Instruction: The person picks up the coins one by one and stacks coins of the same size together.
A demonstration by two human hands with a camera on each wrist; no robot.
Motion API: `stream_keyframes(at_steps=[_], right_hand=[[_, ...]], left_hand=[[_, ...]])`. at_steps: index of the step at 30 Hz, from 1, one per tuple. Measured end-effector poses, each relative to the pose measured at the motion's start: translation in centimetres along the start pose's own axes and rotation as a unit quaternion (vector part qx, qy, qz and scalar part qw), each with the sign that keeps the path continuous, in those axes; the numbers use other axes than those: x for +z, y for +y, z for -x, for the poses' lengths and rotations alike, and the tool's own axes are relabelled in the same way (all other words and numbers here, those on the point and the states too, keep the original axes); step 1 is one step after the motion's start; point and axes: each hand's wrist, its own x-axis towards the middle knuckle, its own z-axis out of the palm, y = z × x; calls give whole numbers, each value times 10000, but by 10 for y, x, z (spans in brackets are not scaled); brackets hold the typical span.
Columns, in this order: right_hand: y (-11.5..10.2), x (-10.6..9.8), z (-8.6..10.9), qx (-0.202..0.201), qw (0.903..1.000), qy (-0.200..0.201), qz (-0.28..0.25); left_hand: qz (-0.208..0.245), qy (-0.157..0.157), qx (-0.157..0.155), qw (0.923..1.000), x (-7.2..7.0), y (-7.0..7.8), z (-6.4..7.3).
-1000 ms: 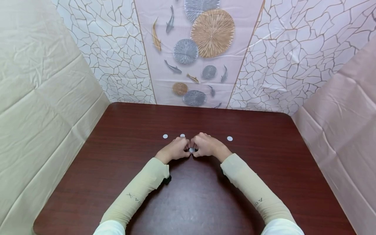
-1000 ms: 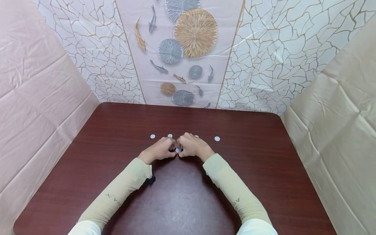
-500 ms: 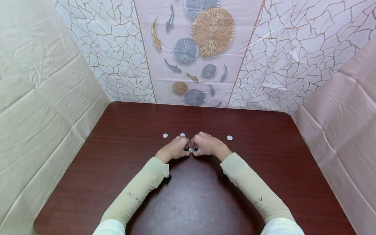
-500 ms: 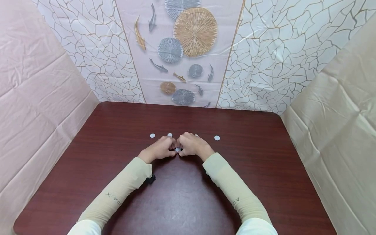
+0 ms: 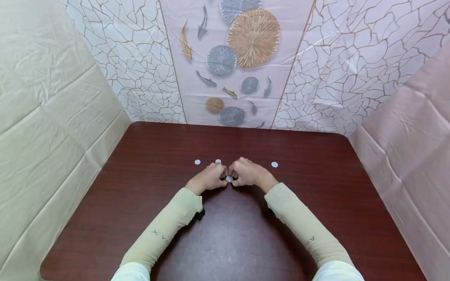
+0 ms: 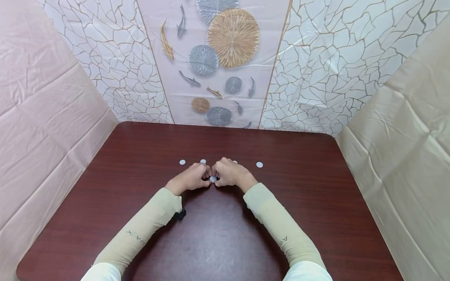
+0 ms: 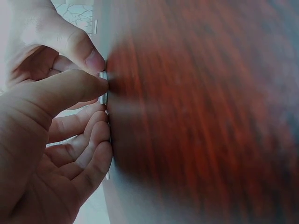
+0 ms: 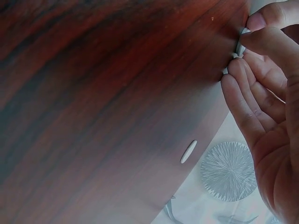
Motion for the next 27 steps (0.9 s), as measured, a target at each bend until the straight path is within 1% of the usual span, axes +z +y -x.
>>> stream_keyframes(at_steps=[11,20,27], right_hand=[[1,1,0,-31,10000,-5,-11],[0,0,1,61,9999,-49,-124],[1,-1,2,-10,9999,-56,-129]], left_hand=[[24,45,-14,10000,2,-2,0],[64,89,30,9999,3,-2,0],[35,78,-19,10000,3,-2,-1]])
